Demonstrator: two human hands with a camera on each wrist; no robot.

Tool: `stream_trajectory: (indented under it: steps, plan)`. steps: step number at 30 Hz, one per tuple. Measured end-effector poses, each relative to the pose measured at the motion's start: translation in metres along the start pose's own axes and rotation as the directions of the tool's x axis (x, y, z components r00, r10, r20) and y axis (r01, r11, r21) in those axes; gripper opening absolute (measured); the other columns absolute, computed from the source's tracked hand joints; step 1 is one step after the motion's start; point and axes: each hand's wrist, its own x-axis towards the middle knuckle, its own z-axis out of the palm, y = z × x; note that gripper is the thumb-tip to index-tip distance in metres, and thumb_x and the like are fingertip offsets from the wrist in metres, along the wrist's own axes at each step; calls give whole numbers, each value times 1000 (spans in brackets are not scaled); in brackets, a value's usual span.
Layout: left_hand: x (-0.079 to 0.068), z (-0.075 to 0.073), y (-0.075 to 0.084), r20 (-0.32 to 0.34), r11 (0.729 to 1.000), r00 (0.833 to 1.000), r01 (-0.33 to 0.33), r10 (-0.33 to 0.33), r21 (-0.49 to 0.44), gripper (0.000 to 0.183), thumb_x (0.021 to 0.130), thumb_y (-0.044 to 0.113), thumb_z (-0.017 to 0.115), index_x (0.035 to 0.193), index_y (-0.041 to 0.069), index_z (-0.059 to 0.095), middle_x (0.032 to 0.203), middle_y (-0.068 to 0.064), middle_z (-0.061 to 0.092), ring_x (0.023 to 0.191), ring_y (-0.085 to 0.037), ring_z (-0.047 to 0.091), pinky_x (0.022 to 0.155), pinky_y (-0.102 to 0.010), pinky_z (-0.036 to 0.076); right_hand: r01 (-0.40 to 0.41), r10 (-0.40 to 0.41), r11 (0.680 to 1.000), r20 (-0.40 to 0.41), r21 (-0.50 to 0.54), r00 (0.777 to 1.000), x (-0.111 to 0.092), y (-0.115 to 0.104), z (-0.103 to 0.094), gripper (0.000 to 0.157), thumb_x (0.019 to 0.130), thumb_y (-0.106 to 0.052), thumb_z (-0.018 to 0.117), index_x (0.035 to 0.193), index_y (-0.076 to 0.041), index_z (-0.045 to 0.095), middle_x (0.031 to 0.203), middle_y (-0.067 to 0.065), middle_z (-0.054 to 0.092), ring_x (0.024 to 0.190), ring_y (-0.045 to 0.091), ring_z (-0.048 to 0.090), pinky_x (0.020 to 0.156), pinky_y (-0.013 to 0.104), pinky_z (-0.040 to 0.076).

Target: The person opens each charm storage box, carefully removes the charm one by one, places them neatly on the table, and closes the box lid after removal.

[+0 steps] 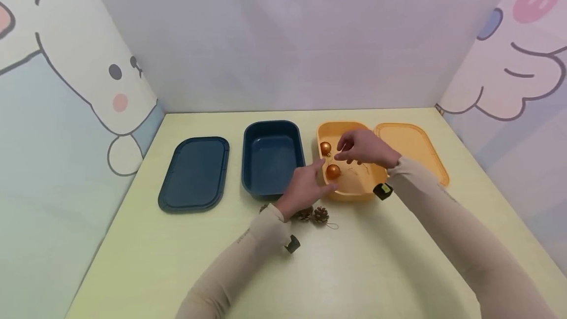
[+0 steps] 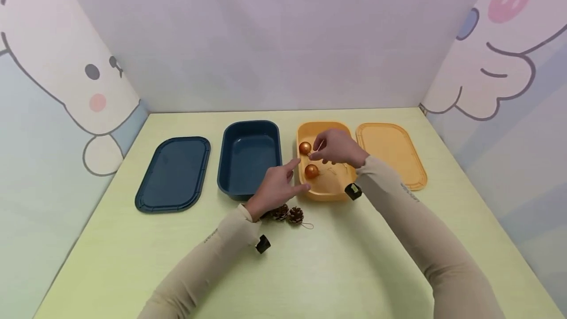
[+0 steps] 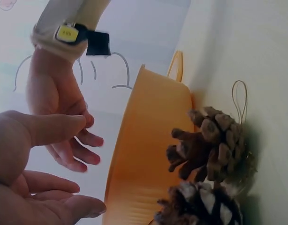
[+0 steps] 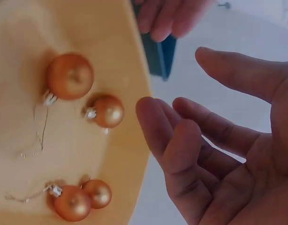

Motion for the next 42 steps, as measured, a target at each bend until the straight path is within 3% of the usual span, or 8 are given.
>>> stream_trajectory:
  steps: [2,6,12,26,33,42]
  plan:
    - [1,3,-1,3,1000,1000,12,-12,-5,77,90,31,77,155,12,40,161,-5,40,146,-22,45,115,-42,45,-2,3,999,30,-42,1000,9,2,1,20,90,-19,74,100,-2,69,94,19,76,69,20,70,56,29,54]
    - [1,5,-1,5,1000,1000,11,-11,14,76,88,29,78,154,13,42,161,-7,40,146,-24,45,115,-42,45,-23,32,990,67,-142,997,23,5,6,15,89,-19,75,98,-7,73,93,15,78,76,29,73,54,29,53]
    - [2,8,0,2,997,1000,1,-1,72,73,89,29,77,152,10,45,155,-8,50,136,-25,55,111,-41,50,3,28,967,119,-254,993,33,9,19,24,85,-18,78,104,-4,75,85,9,77,71,27,74,57,26,55]
    - [3,12,1,-17,990,999,-28,31,136,67,91,24,76,148,4,48,149,-10,56,133,-25,58,108,-39,52,-19,81,948,182,-319,980,38,5,32,19,85,-4,75,104,-8,77,94,12,74,69,17,65,58,25,53]
    - [2,12,2,-12,990,1000,-13,15,140,67,91,24,76,148,5,49,147,-10,58,131,-24,60,105,-38,54,-38,107,957,224,-289,969,40,7,35,24,86,2,71,108,-7,76,97,12,73,66,17,62,54,23,49]
    - [4,10,4,-23,979,999,-18,24,201,66,88,27,79,145,4,53,140,-10,63,122,-24,64,101,-36,57,-1,79,956,255,-293,964,42,8,34,25,86,1,73,109,-8,75,100,12,75,71,22,69,59,28,57]
